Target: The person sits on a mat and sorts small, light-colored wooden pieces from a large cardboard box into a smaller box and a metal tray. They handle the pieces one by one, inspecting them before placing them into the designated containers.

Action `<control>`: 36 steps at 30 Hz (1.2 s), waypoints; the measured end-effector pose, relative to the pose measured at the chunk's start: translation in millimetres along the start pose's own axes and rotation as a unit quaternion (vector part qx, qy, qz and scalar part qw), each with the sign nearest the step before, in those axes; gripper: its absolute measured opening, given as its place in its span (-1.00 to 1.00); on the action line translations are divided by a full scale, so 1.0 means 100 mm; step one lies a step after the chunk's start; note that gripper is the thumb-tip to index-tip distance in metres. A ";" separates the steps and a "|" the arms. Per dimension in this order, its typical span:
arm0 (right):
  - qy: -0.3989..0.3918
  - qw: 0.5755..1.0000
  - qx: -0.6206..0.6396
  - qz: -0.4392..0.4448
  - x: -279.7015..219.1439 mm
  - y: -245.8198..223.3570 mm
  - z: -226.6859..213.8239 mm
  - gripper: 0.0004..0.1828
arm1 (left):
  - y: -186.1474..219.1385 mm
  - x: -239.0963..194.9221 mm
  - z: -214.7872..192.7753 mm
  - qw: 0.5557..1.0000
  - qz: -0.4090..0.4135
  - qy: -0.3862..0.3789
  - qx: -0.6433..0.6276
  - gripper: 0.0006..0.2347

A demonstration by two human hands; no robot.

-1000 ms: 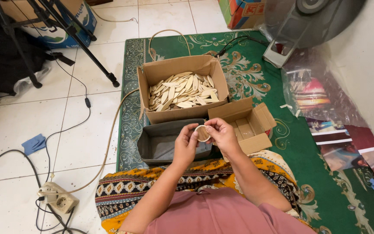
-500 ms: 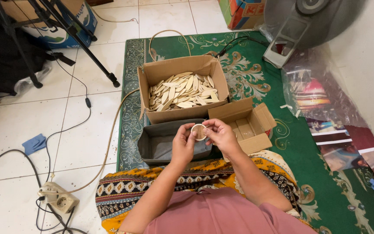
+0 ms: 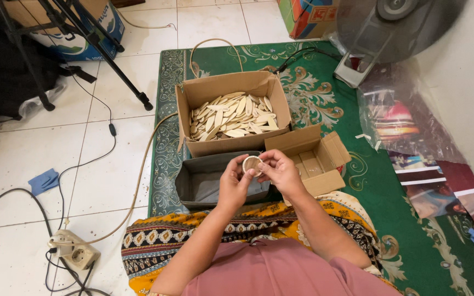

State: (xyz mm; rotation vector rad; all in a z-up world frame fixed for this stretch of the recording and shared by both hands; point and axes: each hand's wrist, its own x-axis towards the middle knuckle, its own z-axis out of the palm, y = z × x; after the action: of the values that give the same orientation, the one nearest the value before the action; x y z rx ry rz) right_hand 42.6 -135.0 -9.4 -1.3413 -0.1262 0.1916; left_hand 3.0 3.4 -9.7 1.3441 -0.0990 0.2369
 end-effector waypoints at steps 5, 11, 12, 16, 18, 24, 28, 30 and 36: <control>0.022 1.000 0.007 0.011 -0.03 -0.05 0.02 -0.82 | 0.05 -0.01 0.03 0.999 -0.021 -0.009 -0.045 -0.56; 0.000 1.000 -0.015 0.021 -0.05 0.00 -0.01 -0.77 | 0.11 -0.05 0.03 0.998 -0.031 -0.017 0.043 -0.62; -0.012 0.999 -0.027 0.023 -0.05 0.01 -0.02 -0.71 | 0.10 -0.05 0.02 0.997 -0.037 -0.025 0.060 -0.61; 0.000 0.999 -0.044 0.023 -0.02 -0.08 -0.10 -0.74 | 0.11 -0.09 -0.01 0.986 -0.056 -0.065 0.146 -0.48; 0.070 0.995 -0.070 0.015 0.00 -0.16 -0.20 -0.77 | 0.18 -0.09 -0.05 0.976 -0.092 -0.047 0.193 -0.47; 0.166 0.888 -0.424 0.061 0.69 1.16 -1.47 -0.77 | -0.47 -0.11 -0.43 0.961 -0.156 -0.017 0.228 -0.66; 0.105 0.860 -0.468 0.177 0.70 1.10 -1.42 -0.64 | -0.52 -0.14 -0.55 0.958 -0.184 -0.020 0.218 -0.78; 0.194 0.801 -0.564 0.052 0.88 1.22 -1.56 -0.83 | -0.65 -0.11 -0.62 0.963 -0.187 0.002 0.193 -0.80; 0.183 0.764 -0.490 -0.377 1.49 0.55 -0.72 -0.91 | -0.89 -0.05 -0.79 0.972 -0.176 0.039 0.152 -0.82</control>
State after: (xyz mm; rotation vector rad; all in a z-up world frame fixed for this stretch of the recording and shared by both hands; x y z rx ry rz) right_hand 198.7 -160.2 -81.7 -2.2169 -0.4697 -0.9587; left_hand 13.4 61.3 -113.6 1.6278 0.2507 0.0021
